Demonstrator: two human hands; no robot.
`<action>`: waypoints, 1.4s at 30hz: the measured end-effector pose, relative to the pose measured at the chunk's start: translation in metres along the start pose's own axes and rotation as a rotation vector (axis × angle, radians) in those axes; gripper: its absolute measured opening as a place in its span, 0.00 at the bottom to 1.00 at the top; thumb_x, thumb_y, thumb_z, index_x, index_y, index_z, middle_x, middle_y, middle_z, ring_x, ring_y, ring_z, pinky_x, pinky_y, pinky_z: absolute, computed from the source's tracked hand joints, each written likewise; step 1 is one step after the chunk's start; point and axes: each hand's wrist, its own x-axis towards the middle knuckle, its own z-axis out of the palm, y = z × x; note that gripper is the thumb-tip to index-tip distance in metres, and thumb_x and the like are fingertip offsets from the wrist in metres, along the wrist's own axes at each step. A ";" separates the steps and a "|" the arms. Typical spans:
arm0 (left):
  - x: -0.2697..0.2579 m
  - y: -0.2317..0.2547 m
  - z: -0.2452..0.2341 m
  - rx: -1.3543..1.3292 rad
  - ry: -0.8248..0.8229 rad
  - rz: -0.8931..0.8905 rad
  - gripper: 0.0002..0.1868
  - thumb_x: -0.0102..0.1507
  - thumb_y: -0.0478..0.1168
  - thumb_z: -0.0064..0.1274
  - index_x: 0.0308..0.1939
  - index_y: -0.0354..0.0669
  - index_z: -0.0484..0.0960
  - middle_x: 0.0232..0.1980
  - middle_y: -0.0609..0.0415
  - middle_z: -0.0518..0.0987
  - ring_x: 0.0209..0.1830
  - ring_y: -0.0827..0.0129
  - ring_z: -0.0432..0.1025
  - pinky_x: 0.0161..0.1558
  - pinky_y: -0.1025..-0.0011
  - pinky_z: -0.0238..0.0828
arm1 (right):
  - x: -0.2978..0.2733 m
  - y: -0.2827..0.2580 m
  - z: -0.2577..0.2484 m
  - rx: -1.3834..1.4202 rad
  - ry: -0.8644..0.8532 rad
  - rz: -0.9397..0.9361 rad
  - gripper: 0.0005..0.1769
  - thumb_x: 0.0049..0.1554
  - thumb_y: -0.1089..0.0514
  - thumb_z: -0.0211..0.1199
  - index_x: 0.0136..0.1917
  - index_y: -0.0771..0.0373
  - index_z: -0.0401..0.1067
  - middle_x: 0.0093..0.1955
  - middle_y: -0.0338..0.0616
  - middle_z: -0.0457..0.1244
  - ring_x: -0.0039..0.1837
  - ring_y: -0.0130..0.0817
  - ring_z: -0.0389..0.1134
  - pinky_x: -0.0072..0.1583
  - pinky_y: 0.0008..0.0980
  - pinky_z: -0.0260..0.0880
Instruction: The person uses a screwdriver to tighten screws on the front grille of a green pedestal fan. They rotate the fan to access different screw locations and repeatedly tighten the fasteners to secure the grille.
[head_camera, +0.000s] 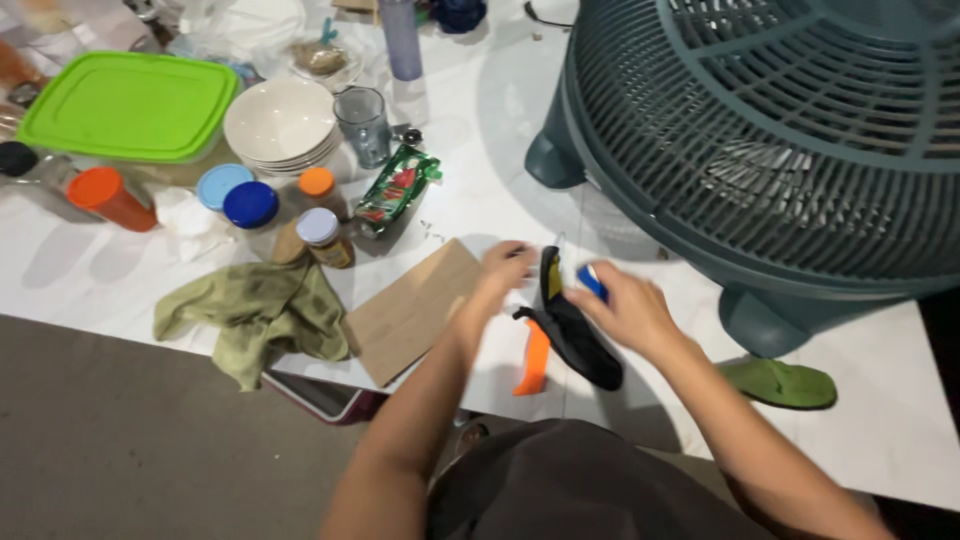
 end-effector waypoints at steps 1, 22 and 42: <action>0.002 -0.014 -0.034 0.176 0.103 0.077 0.23 0.63 0.44 0.58 0.60 0.36 0.79 0.45 0.44 0.83 0.31 0.56 0.75 0.33 0.61 0.69 | -0.006 0.013 0.011 0.009 -0.003 -0.024 0.20 0.56 0.45 0.65 0.55 0.61 0.73 0.45 0.53 0.70 0.47 0.55 0.71 0.49 0.45 0.70; 0.086 -0.022 -0.144 1.372 0.494 0.543 0.11 0.56 0.46 0.66 0.35 0.43 0.86 0.34 0.42 0.83 0.39 0.47 0.79 0.43 0.53 0.77 | -0.124 0.070 -0.021 0.329 0.517 0.534 0.20 0.56 0.49 0.67 0.56 0.63 0.73 0.41 0.43 0.70 0.44 0.32 0.71 0.48 0.34 0.72; -0.226 0.152 0.353 0.453 0.260 1.454 0.04 0.61 0.41 0.63 0.38 0.52 0.83 0.63 0.52 0.74 0.74 0.44 0.57 0.75 0.33 0.32 | -0.175 0.179 -0.286 0.771 0.894 0.013 0.14 0.60 0.67 0.69 0.59 0.71 0.74 0.49 0.42 0.69 0.50 0.28 0.71 0.54 0.27 0.75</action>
